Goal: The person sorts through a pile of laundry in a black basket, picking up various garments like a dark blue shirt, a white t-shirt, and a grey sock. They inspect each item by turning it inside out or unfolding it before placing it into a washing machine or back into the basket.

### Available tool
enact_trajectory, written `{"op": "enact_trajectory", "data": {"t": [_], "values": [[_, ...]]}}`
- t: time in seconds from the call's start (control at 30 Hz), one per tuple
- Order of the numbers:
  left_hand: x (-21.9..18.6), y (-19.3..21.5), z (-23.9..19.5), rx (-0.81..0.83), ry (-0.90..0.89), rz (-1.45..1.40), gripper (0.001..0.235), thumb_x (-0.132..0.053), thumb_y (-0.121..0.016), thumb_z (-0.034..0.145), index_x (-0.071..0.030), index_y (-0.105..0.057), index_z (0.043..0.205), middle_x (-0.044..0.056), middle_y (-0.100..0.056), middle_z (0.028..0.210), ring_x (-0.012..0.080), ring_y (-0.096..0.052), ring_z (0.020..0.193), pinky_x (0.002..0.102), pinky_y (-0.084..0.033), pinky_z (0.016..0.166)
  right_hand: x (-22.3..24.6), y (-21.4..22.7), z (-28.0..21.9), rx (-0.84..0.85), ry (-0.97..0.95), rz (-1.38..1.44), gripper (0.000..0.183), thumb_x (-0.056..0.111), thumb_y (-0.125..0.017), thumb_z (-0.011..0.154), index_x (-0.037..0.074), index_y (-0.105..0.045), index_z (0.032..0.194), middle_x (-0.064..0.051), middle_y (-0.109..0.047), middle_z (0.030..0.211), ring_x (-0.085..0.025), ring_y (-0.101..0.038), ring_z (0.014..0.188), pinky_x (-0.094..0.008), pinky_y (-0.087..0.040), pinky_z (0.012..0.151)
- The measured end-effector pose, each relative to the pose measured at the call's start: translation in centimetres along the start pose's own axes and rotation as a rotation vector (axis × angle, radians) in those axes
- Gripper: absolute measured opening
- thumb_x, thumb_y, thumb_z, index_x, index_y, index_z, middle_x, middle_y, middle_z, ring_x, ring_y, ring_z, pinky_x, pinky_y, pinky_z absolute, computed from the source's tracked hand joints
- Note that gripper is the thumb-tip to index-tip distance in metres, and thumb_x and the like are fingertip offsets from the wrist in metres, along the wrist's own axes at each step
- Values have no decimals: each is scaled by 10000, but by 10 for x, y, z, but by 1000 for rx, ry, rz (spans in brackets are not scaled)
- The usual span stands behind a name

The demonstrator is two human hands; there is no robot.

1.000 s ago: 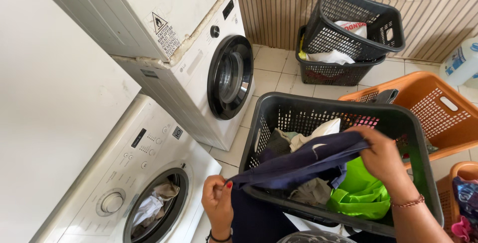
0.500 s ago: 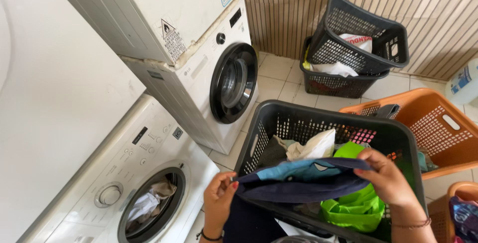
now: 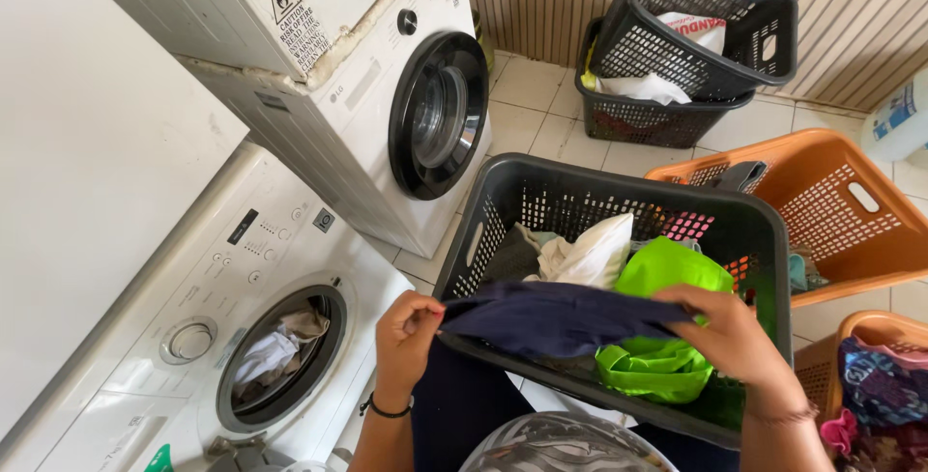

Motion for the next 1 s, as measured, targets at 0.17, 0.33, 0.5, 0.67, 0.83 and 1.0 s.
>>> {"op": "enact_trajectory", "data": {"t": [0.17, 0.33, 0.5, 0.67, 0.83, 1.0], "values": [[-14, -9, 6, 8, 16, -46, 53, 38, -664, 923, -9, -687, 925, 13, -639, 858, 61, -555, 747, 220, -431, 676, 13, -2, -2, -87, -5, 92, 339, -23, -715, 805, 41, -739, 1137, -78, -797, 1026, -164, -734, 864, -307, -569, 794], [-10, -55, -8, 243, 108, -133, 54, 32, -677, 920, -10, -704, 939, -4, -589, 844, 55, -527, 727, 221, -416, 660, 51, -43, -2, 52, 315, 416, 486, -28, -750, 813, 24, -678, 1291, -215, -718, 1145, -201, -634, 1032, -327, -484, 890], [-1, -101, -26, 426, 190, -155, 46, 28, -698, 912, 5, -721, 944, -10, -584, 861, 58, -513, 696, 221, -401, 626, 73, -83, 7, 342, -136, 91, 772, 139, -778, 849, 218, -473, 1554, -109, -752, 987, -198, -595, 729, -317, -544, 726], [-3, -115, -36, 541, 206, -232, 279, -28, -734, 932, -5, -683, 1205, 24, -579, 1032, 97, -572, 920, 251, -505, 808, 61, -104, 10, 204, 157, 244, 370, 5, -707, 795, 53, -702, 1162, -111, -758, 942, -156, -709, 838, -301, -551, 763], [-6, -98, -22, 614, -174, 121, 946, -251, -877, 757, -78, -407, 1560, 171, -442, 1587, 334, -419, 1497, 493, -326, 1229, 16, -86, 5, 80, 205, 411, 285, -95, -681, 748, -1, -705, 1017, -88, -718, 973, -182, -680, 940, -298, -516, 869], [25, -121, -34, 696, -103, 414, 1147, -349, -916, 637, -102, -334, 1595, 183, -234, 1672, 384, -192, 1573, 614, -133, 1227, -19, -83, -23, 66, 239, 711, 152, -74, -659, 813, -3, -675, 947, -84, -684, 961, -171, -640, 896, -287, -499, 819]]}}
Point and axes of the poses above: each hand's wrist, its own z-axis towards the middle knuckle, its own y-axis out of the back of the hand, x = y × z, the point moved 1 cm from there along z, towards the middle knuckle
